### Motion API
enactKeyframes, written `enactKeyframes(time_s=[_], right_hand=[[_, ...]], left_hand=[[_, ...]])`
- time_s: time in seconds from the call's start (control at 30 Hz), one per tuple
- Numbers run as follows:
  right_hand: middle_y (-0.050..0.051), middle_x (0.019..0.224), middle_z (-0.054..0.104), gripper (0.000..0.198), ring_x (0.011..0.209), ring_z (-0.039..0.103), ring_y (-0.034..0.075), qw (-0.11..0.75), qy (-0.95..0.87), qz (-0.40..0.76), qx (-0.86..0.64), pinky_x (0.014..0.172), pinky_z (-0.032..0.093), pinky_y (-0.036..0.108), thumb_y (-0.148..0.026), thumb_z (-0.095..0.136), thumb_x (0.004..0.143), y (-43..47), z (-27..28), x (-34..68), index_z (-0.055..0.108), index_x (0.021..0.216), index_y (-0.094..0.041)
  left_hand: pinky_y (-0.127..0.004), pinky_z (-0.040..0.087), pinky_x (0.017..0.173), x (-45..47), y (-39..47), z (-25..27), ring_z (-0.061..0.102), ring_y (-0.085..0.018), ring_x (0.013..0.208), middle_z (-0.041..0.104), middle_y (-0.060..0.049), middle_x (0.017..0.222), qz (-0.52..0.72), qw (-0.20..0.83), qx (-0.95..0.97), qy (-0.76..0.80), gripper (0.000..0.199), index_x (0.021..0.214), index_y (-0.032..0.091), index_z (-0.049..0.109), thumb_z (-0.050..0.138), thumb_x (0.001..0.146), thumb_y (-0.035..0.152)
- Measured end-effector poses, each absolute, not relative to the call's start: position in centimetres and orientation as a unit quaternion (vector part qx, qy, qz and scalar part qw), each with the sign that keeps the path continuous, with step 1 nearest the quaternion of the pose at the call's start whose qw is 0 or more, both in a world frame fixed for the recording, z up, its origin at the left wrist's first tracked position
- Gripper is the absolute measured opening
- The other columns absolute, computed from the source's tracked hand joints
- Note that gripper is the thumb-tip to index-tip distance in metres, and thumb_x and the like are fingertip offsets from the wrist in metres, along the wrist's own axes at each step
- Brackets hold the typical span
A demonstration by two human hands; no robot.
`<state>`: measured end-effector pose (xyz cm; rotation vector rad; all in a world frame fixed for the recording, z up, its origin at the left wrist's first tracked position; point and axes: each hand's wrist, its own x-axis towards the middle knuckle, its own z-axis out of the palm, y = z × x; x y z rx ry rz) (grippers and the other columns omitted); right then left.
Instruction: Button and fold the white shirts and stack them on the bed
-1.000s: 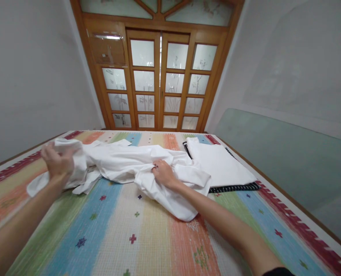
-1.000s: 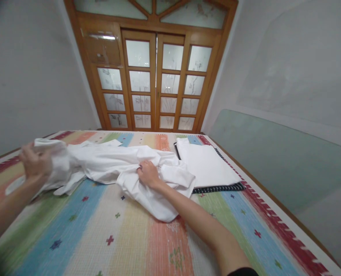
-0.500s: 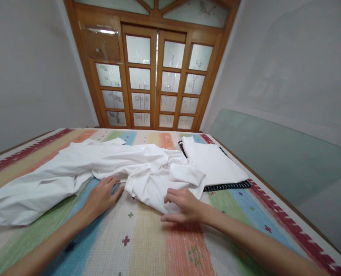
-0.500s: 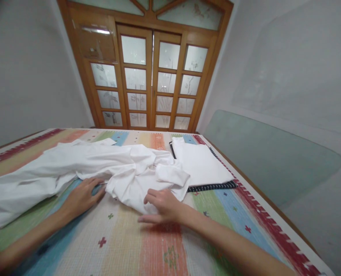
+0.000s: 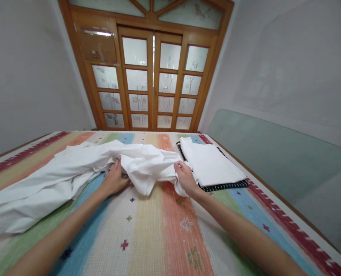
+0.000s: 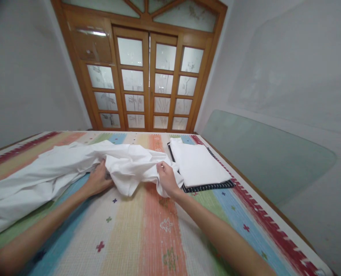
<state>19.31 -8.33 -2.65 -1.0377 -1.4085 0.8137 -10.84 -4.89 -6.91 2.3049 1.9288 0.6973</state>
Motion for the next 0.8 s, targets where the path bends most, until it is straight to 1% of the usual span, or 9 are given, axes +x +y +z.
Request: enactKeyframes(time_s=[0.1, 0.2, 0.23, 0.3, 0.4, 0.53, 0.63, 0.73, 0.8], right_hand=[[-0.003, 0.063, 0.051, 0.044, 0.061, 0.044, 0.013, 0.601, -0.532, 0.393, -0.448, 0.058, 0.036, 0.025, -0.062, 0.056, 0.076, -6.9, -1.9, 19.6, 0.053, 0.07, -0.019], [-0.001, 0.068, 0.058, 0.044, 0.068, 0.051, 0.016, 0.609, -0.498, 0.416, -0.457, 0.065, 0.04, 0.027, -0.063, 0.061, 0.071, -6.1, -2.0, 19.7, 0.057, 0.071, -0.019], [-0.001, 0.069, 0.059, 0.044, 0.07, 0.053, 0.016, 0.607, -0.487, 0.43, -0.458, 0.066, 0.042, 0.027, -0.063, 0.062, 0.07, -5.9, -2.1, 19.6, 0.058, 0.072, -0.019], [0.0, 0.07, 0.062, 0.044, 0.07, 0.056, 0.017, 0.605, -0.463, 0.463, -0.453, 0.069, 0.045, 0.029, -0.062, 0.064, 0.069, -5.6, -2.4, 19.4, 0.06, 0.073, -0.018], [0.0, 0.071, 0.064, 0.042, 0.071, 0.059, 0.017, 0.616, -0.437, 0.489, -0.437, 0.071, 0.047, 0.03, -0.06, 0.065, 0.069, -5.5, -2.9, 18.8, 0.062, 0.076, -0.019], [0.001, 0.071, 0.065, 0.038, 0.076, 0.061, 0.018, 0.629, -0.428, 0.484, -0.431, 0.074, 0.049, 0.031, -0.058, 0.064, 0.072, -5.7, -3.0, 18.4, 0.062, 0.076, -0.02], [0.001, 0.071, 0.065, 0.038, 0.078, 0.061, 0.019, 0.623, -0.434, 0.49, -0.427, 0.076, 0.048, 0.032, -0.058, 0.064, 0.072, -6.2, -2.7, 18.3, 0.062, 0.076, -0.02], [0.001, 0.072, 0.064, 0.041, 0.076, 0.059, 0.018, 0.609, -0.46, 0.491, -0.421, 0.074, 0.046, 0.03, -0.06, 0.063, 0.07, -6.9, -2.3, 18.5, 0.061, 0.076, -0.019], [0.0, 0.072, 0.062, 0.042, 0.074, 0.055, 0.017, 0.596, -0.489, 0.477, -0.422, 0.072, 0.044, 0.029, -0.061, 0.062, 0.071, -7.5, -1.9, 18.8, 0.06, 0.075, -0.019]], left_hand=[[-0.059, 0.031, 0.106, -9.5, -6.4, -6.1, 0.038, -0.04, 0.133, 0.048, -0.017, 0.141, 0.236, 0.032, 0.736, 0.633, 0.069, 0.133, 0.016, 0.047, 0.047, 0.08, 0.06], [-0.053, 0.04, 0.099, -8.6, -7.5, -5.5, 0.053, -0.035, 0.115, 0.063, -0.014, 0.116, 0.273, 0.03, 0.743, 0.611, 0.047, 0.1, 0.019, 0.064, 0.044, 0.084, 0.057], [-0.052, 0.042, 0.097, -8.4, -7.8, -5.4, 0.055, -0.034, 0.11, 0.064, -0.012, 0.111, 0.284, 0.04, 0.753, 0.592, 0.042, 0.095, 0.019, 0.065, 0.047, 0.083, 0.056], [-0.048, 0.044, 0.096, -7.8, -8.6, -5.2, 0.056, -0.031, 0.107, 0.063, -0.011, 0.112, 0.299, 0.079, 0.784, 0.538, 0.038, 0.1, 0.02, 0.064, 0.057, 0.076, 0.049], [-0.045, 0.046, 0.097, -6.4, -9.9, -5.3, 0.056, -0.031, 0.111, 0.058, -0.012, 0.123, 0.316, 0.128, 0.811, 0.475, 0.061, 0.12, 0.019, 0.054, 0.069, 0.065, 0.04], [-0.048, 0.047, 0.094, -4.0, -11.1, -5.9, 0.056, -0.033, 0.111, 0.057, -0.013, 0.121, 0.369, 0.111, 0.781, 0.492, 0.075, 0.122, 0.019, 0.046, 0.077, 0.059, 0.044], [-0.047, 0.047, 0.091, -2.7, -10.6, -6.1, 0.057, -0.03, 0.107, 0.059, -0.011, 0.114, 0.416, 0.093, 0.742, 0.518, 0.058, 0.115, 0.019, 0.048, 0.072, 0.065, 0.036], [-0.041, 0.048, 0.085, -2.2, -9.4, -5.2, 0.061, -0.025, 0.095, 0.063, -0.008, 0.099, 0.448, 0.101, 0.706, 0.539, 0.028, 0.1, 0.019, 0.054, 0.057, 0.072, 0.023], [-0.037, 0.048, 0.081, -2.4, -8.8, -3.8, 0.061, -0.022, 0.088, 0.065, -0.006, 0.091, 0.473, 0.107, 0.69, 0.537, 0.02, 0.094, 0.019, 0.057, 0.048, 0.075, 0.02]])
